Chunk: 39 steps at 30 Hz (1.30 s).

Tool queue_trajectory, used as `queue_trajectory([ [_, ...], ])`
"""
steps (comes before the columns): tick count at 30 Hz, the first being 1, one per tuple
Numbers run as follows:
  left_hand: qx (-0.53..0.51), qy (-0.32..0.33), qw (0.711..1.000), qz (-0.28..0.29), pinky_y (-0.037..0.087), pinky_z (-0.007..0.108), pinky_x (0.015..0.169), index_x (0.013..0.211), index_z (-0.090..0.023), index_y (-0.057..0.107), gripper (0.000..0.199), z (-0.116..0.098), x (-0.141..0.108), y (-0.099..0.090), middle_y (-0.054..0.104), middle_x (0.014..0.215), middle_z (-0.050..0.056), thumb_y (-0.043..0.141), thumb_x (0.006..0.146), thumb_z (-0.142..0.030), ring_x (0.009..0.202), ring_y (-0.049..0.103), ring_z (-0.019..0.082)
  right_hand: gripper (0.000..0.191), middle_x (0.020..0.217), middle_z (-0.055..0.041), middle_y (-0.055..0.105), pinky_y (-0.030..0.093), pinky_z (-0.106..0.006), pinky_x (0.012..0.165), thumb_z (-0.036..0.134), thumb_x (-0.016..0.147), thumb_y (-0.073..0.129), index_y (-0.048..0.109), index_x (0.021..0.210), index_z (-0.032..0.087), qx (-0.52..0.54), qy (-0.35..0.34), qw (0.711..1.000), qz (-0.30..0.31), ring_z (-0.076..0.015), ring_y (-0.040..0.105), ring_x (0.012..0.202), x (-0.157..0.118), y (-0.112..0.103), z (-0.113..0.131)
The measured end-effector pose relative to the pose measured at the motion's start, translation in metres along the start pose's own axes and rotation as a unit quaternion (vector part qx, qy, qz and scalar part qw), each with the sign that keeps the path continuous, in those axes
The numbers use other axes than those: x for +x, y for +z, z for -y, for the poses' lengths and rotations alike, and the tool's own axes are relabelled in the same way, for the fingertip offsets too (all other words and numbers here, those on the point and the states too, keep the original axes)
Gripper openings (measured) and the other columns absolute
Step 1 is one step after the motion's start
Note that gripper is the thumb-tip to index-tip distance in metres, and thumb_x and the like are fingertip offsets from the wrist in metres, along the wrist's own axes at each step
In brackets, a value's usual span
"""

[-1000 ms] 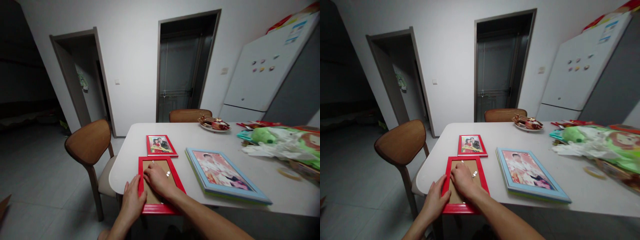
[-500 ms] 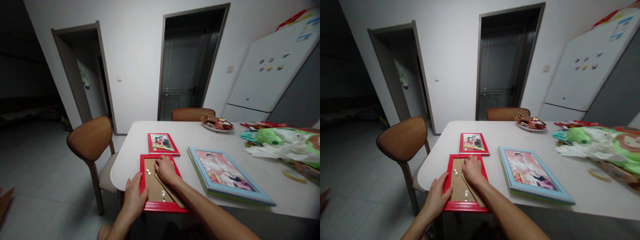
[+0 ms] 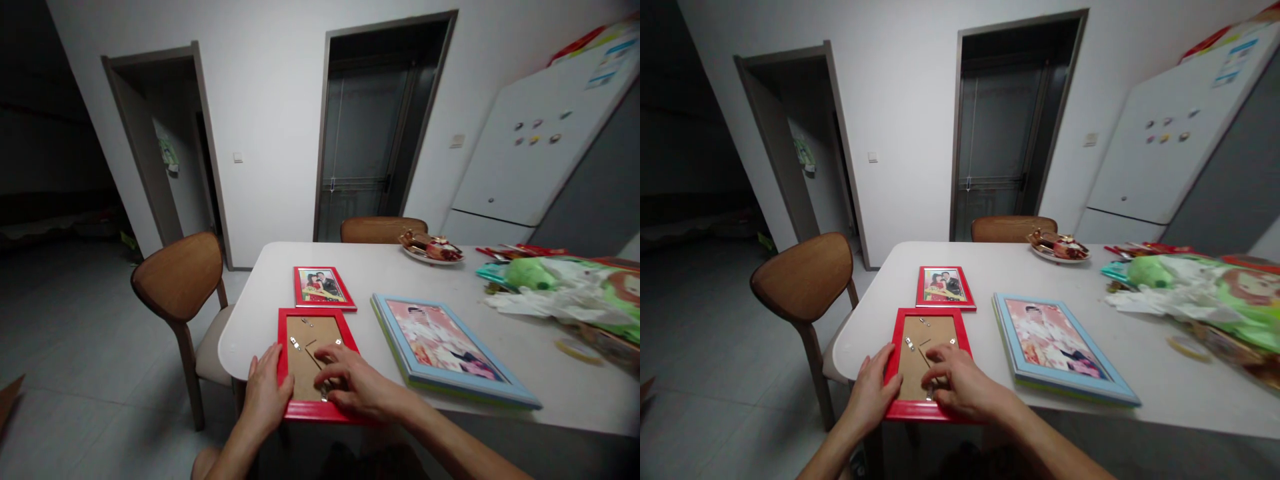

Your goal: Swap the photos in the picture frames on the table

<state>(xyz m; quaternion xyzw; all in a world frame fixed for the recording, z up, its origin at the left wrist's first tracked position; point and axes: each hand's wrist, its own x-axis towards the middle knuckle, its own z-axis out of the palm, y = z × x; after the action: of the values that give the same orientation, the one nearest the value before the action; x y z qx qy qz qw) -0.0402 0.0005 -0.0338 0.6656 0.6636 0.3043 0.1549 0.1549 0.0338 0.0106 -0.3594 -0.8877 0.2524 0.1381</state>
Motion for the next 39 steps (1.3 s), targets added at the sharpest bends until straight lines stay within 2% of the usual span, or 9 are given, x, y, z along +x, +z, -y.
queue_trajectory([
  [6, 0.000, 0.000, 1.000, 0.001, 0.014, 0.042, 0.102, 0.120, -0.011, 0.039, 0.051, 0.001, 0.000, 0.001, 0.043, 0.126, 0.011, 0.041, 0.070, -0.023, 0.116, 0.037, 0.021, 0.013, 0.111, -0.0044, 0.051, 0.028, -0.034, 0.093, 0.024, 0.068, 0.056, 0.067, 0.074, 0.023, 0.000, -0.006, 0.999, -0.051, -0.0184, 0.042, 0.107, 0.004, 0.011, 0.007],
  [9, -0.007, -0.004, 1.000, -0.001, 0.013, 0.040, 0.102, 0.120, -0.013, 0.039, 0.051, 0.002, 0.001, 0.001, 0.043, 0.126, 0.010, 0.042, 0.070, -0.024, 0.116, 0.037, 0.021, 0.026, 0.114, -0.0077, 0.048, 0.033, -0.032, 0.089, 0.028, 0.067, 0.056, 0.063, 0.091, 0.021, -0.016, 0.033, 0.994, -0.099, -0.0197, 0.043, 0.105, 0.008, 0.011, 0.003],
  [12, -0.009, -0.005, 1.000, 0.001, 0.013, 0.039, 0.102, 0.121, -0.011, 0.038, 0.053, 0.002, 0.001, 0.000, 0.043, 0.126, 0.011, 0.042, 0.069, -0.024, 0.117, 0.037, 0.021, 0.040, 0.104, -0.0095, 0.053, 0.036, -0.033, 0.082, 0.032, 0.065, 0.056, 0.057, 0.103, 0.020, -0.069, 0.096, 0.983, -0.139, -0.0216, 0.048, 0.095, 0.011, 0.011, -0.003],
  [19, -0.010, -0.015, 1.000, 0.014, 0.013, 0.037, 0.102, 0.119, -0.014, 0.041, 0.051, -0.001, 0.001, -0.003, 0.044, 0.126, 0.009, 0.043, 0.069, -0.027, 0.117, 0.036, 0.021, 0.046, 0.096, -0.0073, 0.056, 0.037, -0.027, 0.078, 0.017, 0.058, 0.053, 0.053, 0.104, 0.018, -0.054, 0.131, 0.977, -0.159, -0.0183, 0.051, 0.090, 0.021, 0.014, -0.005],
  [24, -0.003, -0.021, 1.000, 0.020, 0.014, 0.041, 0.101, 0.117, -0.014, 0.044, 0.049, -0.003, 0.002, -0.004, 0.044, 0.125, 0.011, 0.044, 0.071, -0.034, 0.118, 0.035, 0.023, 0.044, 0.095, -0.0068, 0.057, 0.038, -0.027, 0.079, 0.015, 0.056, 0.053, 0.054, 0.100, 0.018, -0.044, 0.118, 0.977, -0.170, -0.0183, 0.050, 0.090, 0.019, 0.002, 0.002],
  [27, -0.118, -0.021, 0.993, -0.011, 0.021, 0.040, 0.099, 0.103, -0.014, 0.054, 0.042, -0.011, 0.007, -0.004, 0.046, 0.124, 0.013, 0.050, 0.067, -0.035, 0.116, 0.037, 0.025, 0.039, 0.095, -0.0070, 0.057, 0.037, -0.028, 0.081, 0.017, 0.058, 0.054, 0.055, 0.097, 0.017, -0.044, 0.099, 0.973, -0.203, -0.0184, 0.049, 0.091, 0.019, -0.006, 0.013],
  [31, -0.389, -0.071, 0.918, -0.023, 0.046, 0.034, 0.073, 0.083, -0.016, 0.054, 0.028, -0.015, 0.017, -0.011, 0.064, 0.094, 0.008, 0.049, 0.068, -0.040, 0.086, 0.059, 0.023, 0.030, 0.094, -0.0054, 0.057, 0.039, -0.028, 0.079, 0.022, 0.064, 0.054, 0.055, 0.094, 0.019, -0.023, 0.053, 0.971, -0.233, -0.0173, 0.050, 0.089, 0.021, -0.014, 0.025],
  [34, -0.423, -0.108, 0.899, -0.037, 0.048, 0.030, 0.056, 0.080, -0.018, 0.048, 0.028, 0.003, 0.021, -0.027, 0.065, 0.070, 0.002, 0.045, 0.069, -0.043, 0.063, 0.062, 0.020, 0.028, 0.096, -0.0061, 0.056, 0.040, -0.029, 0.077, 0.029, 0.072, 0.048, 0.054, 0.097, 0.019, -0.025, 0.064, 0.966, -0.251, -0.0172, 0.051, 0.088, 0.017, -0.015, 0.013],
  [39, -0.409, -0.158, 0.895, -0.077, 0.045, 0.025, 0.051, 0.075, -0.017, 0.049, 0.026, 0.058, 0.016, -0.061, 0.061, 0.056, -0.002, 0.052, 0.063, -0.039, 0.055, 0.060, 0.017, 0.038, 0.098, -0.0124, 0.054, 0.038, -0.030, 0.078, 0.028, 0.073, 0.044, 0.050, 0.108, 0.013, -0.102, 0.191, 0.954, -0.208, -0.0204, 0.052, 0.088, 0.001, -0.004, -0.027],
])
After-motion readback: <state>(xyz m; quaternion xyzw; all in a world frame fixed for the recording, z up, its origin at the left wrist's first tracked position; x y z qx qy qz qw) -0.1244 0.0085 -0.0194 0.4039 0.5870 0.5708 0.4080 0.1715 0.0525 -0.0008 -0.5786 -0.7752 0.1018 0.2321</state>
